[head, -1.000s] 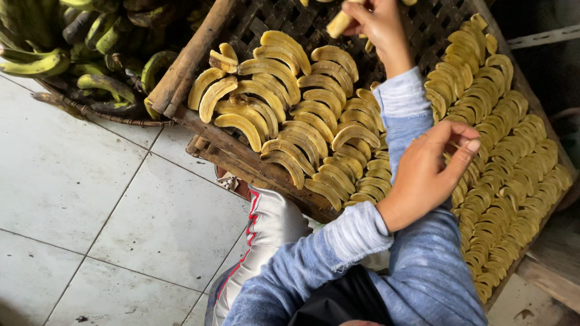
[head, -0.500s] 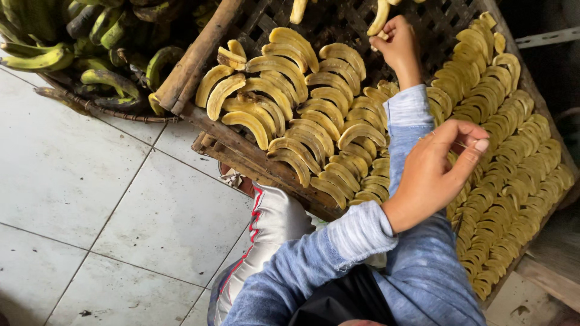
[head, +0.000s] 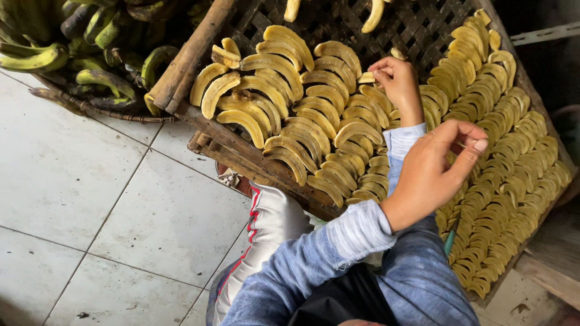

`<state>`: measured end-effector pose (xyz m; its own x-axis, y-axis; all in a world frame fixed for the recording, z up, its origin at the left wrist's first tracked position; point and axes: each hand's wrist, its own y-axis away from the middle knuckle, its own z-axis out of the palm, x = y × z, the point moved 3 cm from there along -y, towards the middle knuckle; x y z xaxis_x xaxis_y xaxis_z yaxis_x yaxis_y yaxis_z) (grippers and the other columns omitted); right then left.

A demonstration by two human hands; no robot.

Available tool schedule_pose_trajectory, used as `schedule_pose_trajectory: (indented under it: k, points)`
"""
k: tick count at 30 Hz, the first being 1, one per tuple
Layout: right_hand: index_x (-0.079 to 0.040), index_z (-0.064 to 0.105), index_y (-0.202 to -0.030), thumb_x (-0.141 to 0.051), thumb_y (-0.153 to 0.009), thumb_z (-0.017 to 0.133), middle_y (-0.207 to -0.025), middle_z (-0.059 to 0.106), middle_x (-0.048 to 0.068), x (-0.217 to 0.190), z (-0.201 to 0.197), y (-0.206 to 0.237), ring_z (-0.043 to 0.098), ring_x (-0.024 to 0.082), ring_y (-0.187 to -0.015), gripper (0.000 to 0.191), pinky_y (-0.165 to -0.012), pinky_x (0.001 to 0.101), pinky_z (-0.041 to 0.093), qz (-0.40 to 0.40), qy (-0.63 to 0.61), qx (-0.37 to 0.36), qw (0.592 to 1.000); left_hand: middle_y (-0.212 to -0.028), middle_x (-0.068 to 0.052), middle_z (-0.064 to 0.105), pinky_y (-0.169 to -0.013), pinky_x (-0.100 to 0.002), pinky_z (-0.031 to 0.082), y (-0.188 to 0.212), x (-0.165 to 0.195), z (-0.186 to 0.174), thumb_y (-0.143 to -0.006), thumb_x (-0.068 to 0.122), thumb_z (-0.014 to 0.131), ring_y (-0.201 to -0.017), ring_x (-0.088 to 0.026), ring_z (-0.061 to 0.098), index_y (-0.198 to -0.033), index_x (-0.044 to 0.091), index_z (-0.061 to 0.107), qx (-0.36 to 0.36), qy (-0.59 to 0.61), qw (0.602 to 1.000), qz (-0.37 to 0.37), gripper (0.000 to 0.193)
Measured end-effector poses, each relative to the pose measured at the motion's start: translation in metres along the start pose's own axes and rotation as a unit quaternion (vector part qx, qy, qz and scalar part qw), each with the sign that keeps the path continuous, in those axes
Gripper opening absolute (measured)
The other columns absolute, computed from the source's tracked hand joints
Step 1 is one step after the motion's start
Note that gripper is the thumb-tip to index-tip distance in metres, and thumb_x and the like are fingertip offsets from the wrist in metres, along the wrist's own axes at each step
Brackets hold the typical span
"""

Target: The person sits on the floor in front of bamboo drying trays and peels green bananas with a small knife, placing the peeled bananas in rows on the trays. They occasionally reach into a basket of unpeeled bananas and set trimmed peels aside on a cloth.

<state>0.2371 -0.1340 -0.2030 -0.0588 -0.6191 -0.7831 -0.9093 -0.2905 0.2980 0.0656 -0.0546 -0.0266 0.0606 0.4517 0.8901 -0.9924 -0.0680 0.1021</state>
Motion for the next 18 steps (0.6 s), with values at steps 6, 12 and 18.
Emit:
schedule_pose_trajectory:
  k: [6, 12, 18]
  points:
    - [-0.001, 0.069, -0.101, 0.01, -0.089, 0.077, -0.095, 0.074, 0.006, -0.016, -0.006, -0.003, 0.067, 0.011, -0.081, 0.019, -0.071, 0.0248, 0.054, -0.099, 0.123, 0.113, 0.981, -0.097, -0.004, 0.07, -0.062, -0.023, 0.051, -0.001, -0.002, -0.001, -0.108, 0.022, 0.064, -0.083, -0.011, 0.069, -0.113, 0.004, 0.063, -0.001, 0.011, 1.0, 0.004, 0.018]
    - [-0.002, 0.066, -0.103, 0.009, -0.095, 0.072, -0.095, 0.074, 0.003, -0.057, -0.021, -0.026, 0.071, 0.013, -0.083, 0.015, -0.071, 0.0258, 0.055, -0.198, 0.092, 0.279, 0.935, -0.097, -0.002, 0.07, -0.068, -0.023, 0.052, 0.001, 0.0, -0.003, -0.111, 0.023, 0.064, -0.084, -0.009, 0.069, -0.114, 0.005, 0.063, 0.018, -0.001, 1.0, 0.019, 0.018]
    - [0.001, 0.066, -0.101, -0.015, -0.105, 0.084, -0.086, 0.067, 0.009, -0.097, -0.017, -0.061, 0.063, 0.02, -0.076, 0.024, -0.069, 0.0348, 0.051, -0.194, 0.149, 0.253, 0.936, -0.097, -0.001, 0.071, -0.06, -0.022, 0.049, -0.006, 0.001, -0.01, -0.112, 0.023, 0.062, -0.085, -0.008, 0.067, -0.115, 0.007, 0.063, 0.059, 0.037, 0.998, -0.002, 0.017]
